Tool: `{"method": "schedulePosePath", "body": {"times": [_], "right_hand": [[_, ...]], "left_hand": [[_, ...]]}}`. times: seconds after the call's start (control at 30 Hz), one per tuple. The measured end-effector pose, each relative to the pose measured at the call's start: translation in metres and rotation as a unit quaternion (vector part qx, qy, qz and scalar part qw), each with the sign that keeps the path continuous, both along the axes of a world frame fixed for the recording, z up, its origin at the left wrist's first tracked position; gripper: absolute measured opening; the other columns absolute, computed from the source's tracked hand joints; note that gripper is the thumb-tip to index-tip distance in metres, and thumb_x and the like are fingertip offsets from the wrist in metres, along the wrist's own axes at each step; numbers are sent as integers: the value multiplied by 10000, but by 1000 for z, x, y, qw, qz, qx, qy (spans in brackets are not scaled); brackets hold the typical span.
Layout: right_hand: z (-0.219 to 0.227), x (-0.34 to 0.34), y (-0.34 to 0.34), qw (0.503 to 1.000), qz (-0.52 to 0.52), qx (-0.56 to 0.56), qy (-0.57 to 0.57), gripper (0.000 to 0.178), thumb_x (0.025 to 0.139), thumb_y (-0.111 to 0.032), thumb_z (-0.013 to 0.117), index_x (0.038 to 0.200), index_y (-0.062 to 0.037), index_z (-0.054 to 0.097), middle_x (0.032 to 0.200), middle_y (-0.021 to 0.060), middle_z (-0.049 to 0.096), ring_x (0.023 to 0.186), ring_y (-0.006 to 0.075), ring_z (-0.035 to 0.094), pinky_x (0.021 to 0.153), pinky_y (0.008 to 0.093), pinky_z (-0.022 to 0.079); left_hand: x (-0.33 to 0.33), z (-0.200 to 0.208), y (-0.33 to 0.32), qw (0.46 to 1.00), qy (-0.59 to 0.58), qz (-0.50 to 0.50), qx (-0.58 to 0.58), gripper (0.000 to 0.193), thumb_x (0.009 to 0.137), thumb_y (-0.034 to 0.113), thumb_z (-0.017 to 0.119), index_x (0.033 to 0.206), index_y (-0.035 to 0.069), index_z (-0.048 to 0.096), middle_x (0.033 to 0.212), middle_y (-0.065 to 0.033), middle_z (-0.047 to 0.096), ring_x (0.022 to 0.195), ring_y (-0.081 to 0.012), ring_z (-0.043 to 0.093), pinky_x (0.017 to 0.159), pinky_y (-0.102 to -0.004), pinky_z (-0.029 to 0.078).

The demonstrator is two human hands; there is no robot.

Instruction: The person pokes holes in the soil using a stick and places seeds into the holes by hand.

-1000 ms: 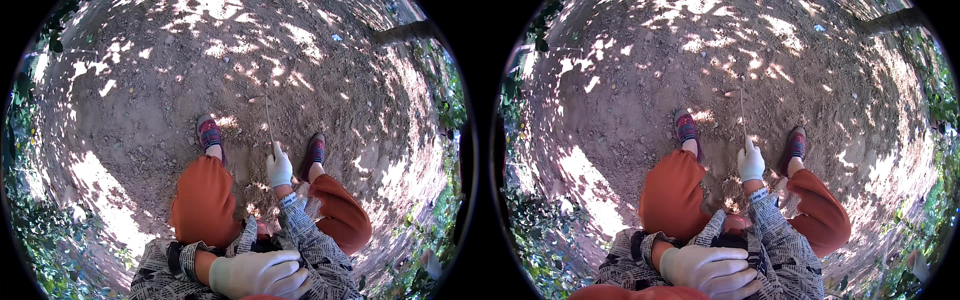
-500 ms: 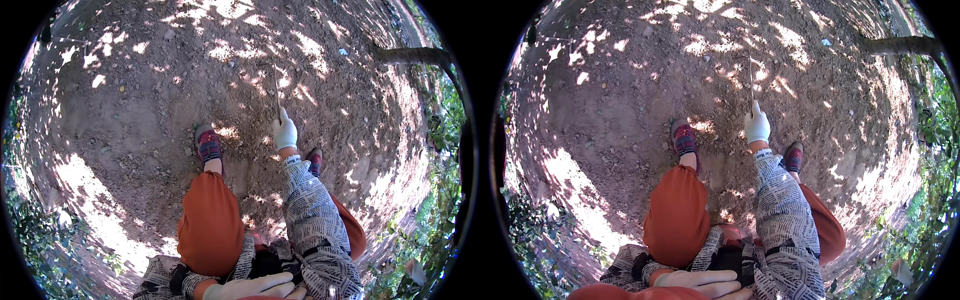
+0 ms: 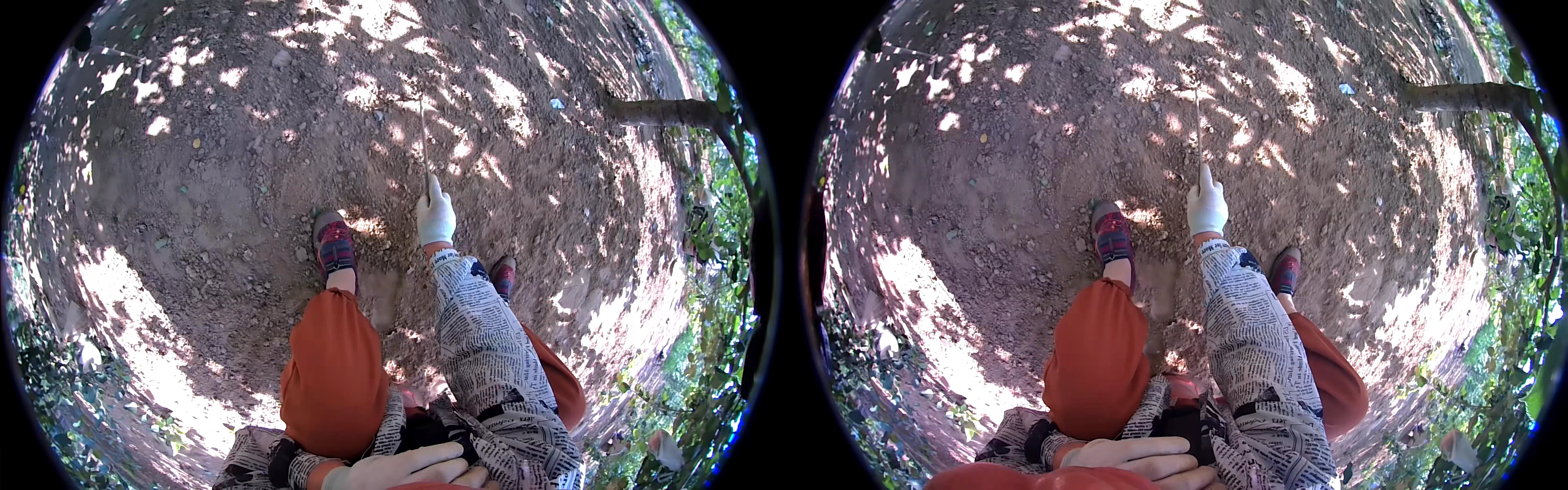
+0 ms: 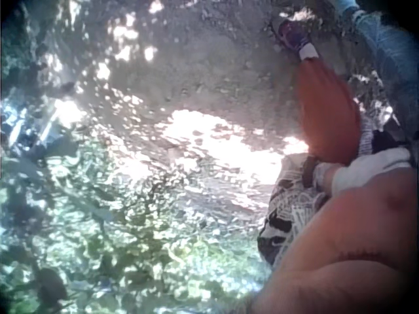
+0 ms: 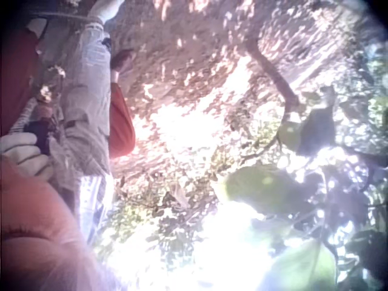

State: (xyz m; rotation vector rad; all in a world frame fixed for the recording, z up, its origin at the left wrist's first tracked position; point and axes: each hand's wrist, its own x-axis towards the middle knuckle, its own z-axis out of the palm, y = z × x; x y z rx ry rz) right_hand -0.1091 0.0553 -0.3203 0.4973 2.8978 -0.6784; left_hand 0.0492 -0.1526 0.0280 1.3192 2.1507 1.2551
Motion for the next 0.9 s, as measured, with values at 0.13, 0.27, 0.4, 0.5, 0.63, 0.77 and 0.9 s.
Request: {"method": "schedulePosePath", "body": {"times": [0.13, 0.27, 0.4, 0.5, 0.63, 0.77, 0.9], "right_hand": [[10, -31, -8, 1000, 11, 1, -29, 493, 898, -198, 530, 1387, -201, 469, 923, 196, 616, 819, 384, 635, 729, 475, 516], [19, -2, -1, 998, 40, 2, -54, 496, 895, -225, 544, 1384, -233, 466, 932, 183, 608, 790, 389, 645, 704, 489, 529], [27, 71, 33, 999, -7, 37, -13, 517, 874, -198, 578, 1379, -228, 472, 904, 175, 598, 745, 393, 635, 649, 486, 526], [44, 136, 26, 999, -3, 17, -32, 534, 861, -181, 591, 1384, -214, 486, 877, 174, 588, 730, 369, 622, 641, 473, 510], [67, 213, 26, 996, 43, -30, -75, 567, 850, -142, 599, 1399, -223, 478, 837, 142, 562, 701, 338, 615, 616, 458, 509], [51, 188, 11, 998, 24, -16, -61, 540, 865, -153, 584, 1392, -213, 485, 859, 146, 571, 721, 338, 622, 639, 453, 514], [15, 92, 4, 1000, -14, 5, -9, 518, 884, -155, 561, 1394, -197, 482, 898, 176, 592, 772, 351, 629, 691, 448, 514]], "left_hand": [[-12, -1, -2, 998, -39, -1, 58, 416, 936, 147, 403, 1329, 13, 418, 1318, -146, 479, 1264, -275, 425, 1098, -394, 325], [-16, 0, -7, 995, -61, 3, 83, 419, 946, 143, 389, 1342, 9, 404, 1334, -150, 470, 1280, -278, 412, 1109, -395, 312], [-16, 0, -9, 992, -77, -7, 98, 422, 956, 138, 375, 1355, 5, 391, 1349, -155, 461, 1297, -281, 399, 1120, -397, 299], [-12, 1, -14, 993, -88, 2, 78, 424, 963, 135, 364, 1365, 2, 381, 1361, -159, 455, 1309, -283, 390, 1128, -397, 289], [-8, 1, -19, 992, -99, 1, 73, 427, 973, 130, 350, 1379, -3, 368, 1376, -164, 446, 1326, -286, 377, 1138, -399, 276], [-6, 1, -19, 992, -113, 0, 60, 431, 983, 126, 336, 1392, -7, 354, 1392, -168, 437, 1343, -289, 364, 1149, -400, 262], [-4, 1, -19, 989, -137, -8, 48, 434, 993, 121, 322, 1405, -11, 341, 1407, -173, 428, 1359, -292, 351, 1159, -401, 249]]}}
